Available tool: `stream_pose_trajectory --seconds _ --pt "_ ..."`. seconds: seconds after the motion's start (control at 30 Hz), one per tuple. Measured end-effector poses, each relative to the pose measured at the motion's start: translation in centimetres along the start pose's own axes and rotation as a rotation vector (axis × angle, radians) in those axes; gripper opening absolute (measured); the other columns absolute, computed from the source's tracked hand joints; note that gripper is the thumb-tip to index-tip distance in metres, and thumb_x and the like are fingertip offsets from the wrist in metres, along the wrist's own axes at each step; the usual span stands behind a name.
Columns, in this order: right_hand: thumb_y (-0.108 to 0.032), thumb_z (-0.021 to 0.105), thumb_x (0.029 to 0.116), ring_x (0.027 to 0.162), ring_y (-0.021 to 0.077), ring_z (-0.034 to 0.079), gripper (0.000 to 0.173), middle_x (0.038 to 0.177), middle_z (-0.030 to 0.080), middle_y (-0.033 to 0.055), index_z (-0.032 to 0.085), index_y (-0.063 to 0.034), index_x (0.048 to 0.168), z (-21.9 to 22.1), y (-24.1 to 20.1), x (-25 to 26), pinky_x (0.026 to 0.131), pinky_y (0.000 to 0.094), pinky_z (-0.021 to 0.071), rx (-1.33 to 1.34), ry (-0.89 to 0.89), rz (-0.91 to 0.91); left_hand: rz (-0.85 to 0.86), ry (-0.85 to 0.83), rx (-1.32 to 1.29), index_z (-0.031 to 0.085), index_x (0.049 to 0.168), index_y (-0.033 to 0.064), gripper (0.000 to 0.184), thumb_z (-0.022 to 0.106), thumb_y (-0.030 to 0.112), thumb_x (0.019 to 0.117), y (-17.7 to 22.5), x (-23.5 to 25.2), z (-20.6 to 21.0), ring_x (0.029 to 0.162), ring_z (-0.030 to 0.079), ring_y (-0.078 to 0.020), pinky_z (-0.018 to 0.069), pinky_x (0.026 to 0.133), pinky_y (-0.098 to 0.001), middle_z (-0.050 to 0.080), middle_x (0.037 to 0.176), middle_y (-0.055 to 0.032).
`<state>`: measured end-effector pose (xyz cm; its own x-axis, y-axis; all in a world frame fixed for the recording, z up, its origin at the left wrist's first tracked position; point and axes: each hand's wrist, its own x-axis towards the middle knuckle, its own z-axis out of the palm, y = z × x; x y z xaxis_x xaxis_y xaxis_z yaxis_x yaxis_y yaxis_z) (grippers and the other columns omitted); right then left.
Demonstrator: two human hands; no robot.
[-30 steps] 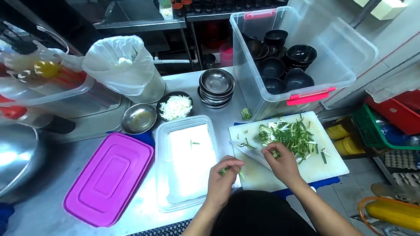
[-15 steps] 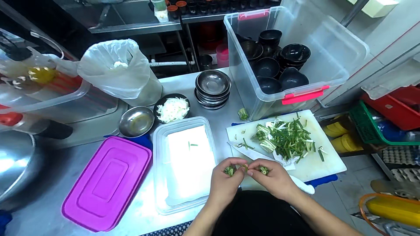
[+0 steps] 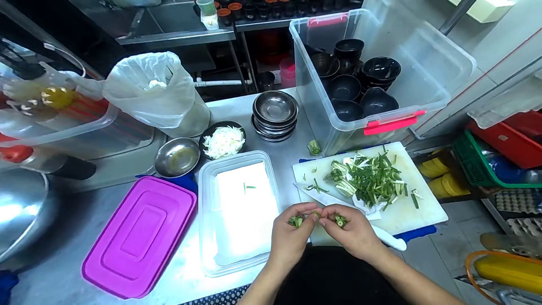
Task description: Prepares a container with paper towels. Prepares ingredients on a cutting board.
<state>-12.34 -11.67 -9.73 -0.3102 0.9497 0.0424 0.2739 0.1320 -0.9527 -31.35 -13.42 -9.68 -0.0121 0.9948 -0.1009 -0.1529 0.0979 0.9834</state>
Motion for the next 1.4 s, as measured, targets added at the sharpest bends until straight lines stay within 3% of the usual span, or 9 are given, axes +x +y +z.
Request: stream_pose_trajectory --seconds 0.33,0.53,0.63,0.77,1.03,1.23,1.4 --pt "-0.019 0.063 0.0933 0.064 -0.0012 0.057 0.011 0.076 0.065 -0.0072 0.072 -0.0129 0.094 0.5 -0.2 -0.3 0.056 0.0172 0.0473 0.014 0.114 0.077 -0.066 0.022 0.017 0.075 0.11 0.0037 0.021 0.074 0.008 0.0894 0.2 0.1 0.6 0.094 0.074 -0.0218 0.0616 0.081 -0.0354 0.077 0.102 -0.012" --pt "-0.016 0.063 0.0909 0.062 -0.0014 0.055 0.009 0.073 0.063 -0.0074 0.072 -0.0121 0.091 0.7 -0.1 -0.3 0.054 0.0166 0.0464 0.027 0.165 0.051 -0.149 0.086 0.014 0.076 0.106 0.0053 0.019 0.076 0.008 0.0874 0.6 0.2 1.0 0.086 0.072 -0.0181 0.0585 0.069 -0.0303 0.077 0.099 -0.0103" --pt "-0.014 0.063 0.0905 0.063 -0.0016 0.057 0.009 0.075 0.064 -0.0068 0.072 -0.0111 0.091 0.8 0.0 -0.5 0.056 0.0161 0.0474 0.061 0.185 0.029 -0.177 0.088 -0.003 0.075 0.106 0.0056 0.018 0.076 0.008 0.0878 0.7 0.2 1.0 0.079 0.07 -0.016 0.0541 0.062 -0.027 0.076 0.097 -0.0102" --pt "-0.011 0.064 0.0911 0.068 -0.0013 0.059 0.009 0.08 0.068 -0.0048 0.072 -0.0088 0.092 0.9 0.2 -0.6 0.061 0.0158 0.0505 0.109 0.196 -0.059 -0.228 0.06 -0.069 0.074 0.105 0.0055 0.015 0.073 0.008 0.0899 0.8 0.3 0.9 0.061 0.058 -0.012 0.0419 0.049 -0.0235 0.074 0.095 -0.0111" --pt "-0.016 0.065 0.0955 0.059 0.0022 0.054 0.009 0.075 0.063 -0.0038 0.072 -0.0114 0.098 0.2 0.1 -0.4 0.053 0.0198 0.0463 0.291 0.166 0.002 -0.261 0.143 -0.116 0.074 0.102 0.0053 0.01 0.068 0.006 0.0945 0.6 0.9 0.0 0.053 0.047 -0.0102 0.0349 0.046 -0.023 0.072 0.093 -0.0124" --pt "-0.017 0.067 0.0965 0.053 0.0042 0.05 0.008 0.066 0.056 -0.0021 0.071 -0.0105 0.097 -0.2 -0.2 0.2 0.052 0.0218 0.0455 0.712 0.076 0.206 -0.163 0.231 -0.105 0.075 0.102 0.008 0.011 0.068 0.009 0.0948 0.9 1.4 -1.5 0.054 0.047 -0.0098 0.035 0.046 -0.0229 0.072 0.095 -0.0117" --pt "-0.019 0.066 0.0951 0.049 0.0046 0.05 0.009 0.06 0.051 -0.0039 0.07 -0.0113 0.096 0.0 -1.3 1.9 0.051 0.0222 0.047 0.908 -0.001 0.376 0.138 0.395 0.201 0.074 0.108 0.013 0.014 0.065 0.014 0.0972 2.4 3.2 -6.2 0.063 0.059 -0.0055 0.044 0.051 -0.021 0.075 0.099 -0.0002"
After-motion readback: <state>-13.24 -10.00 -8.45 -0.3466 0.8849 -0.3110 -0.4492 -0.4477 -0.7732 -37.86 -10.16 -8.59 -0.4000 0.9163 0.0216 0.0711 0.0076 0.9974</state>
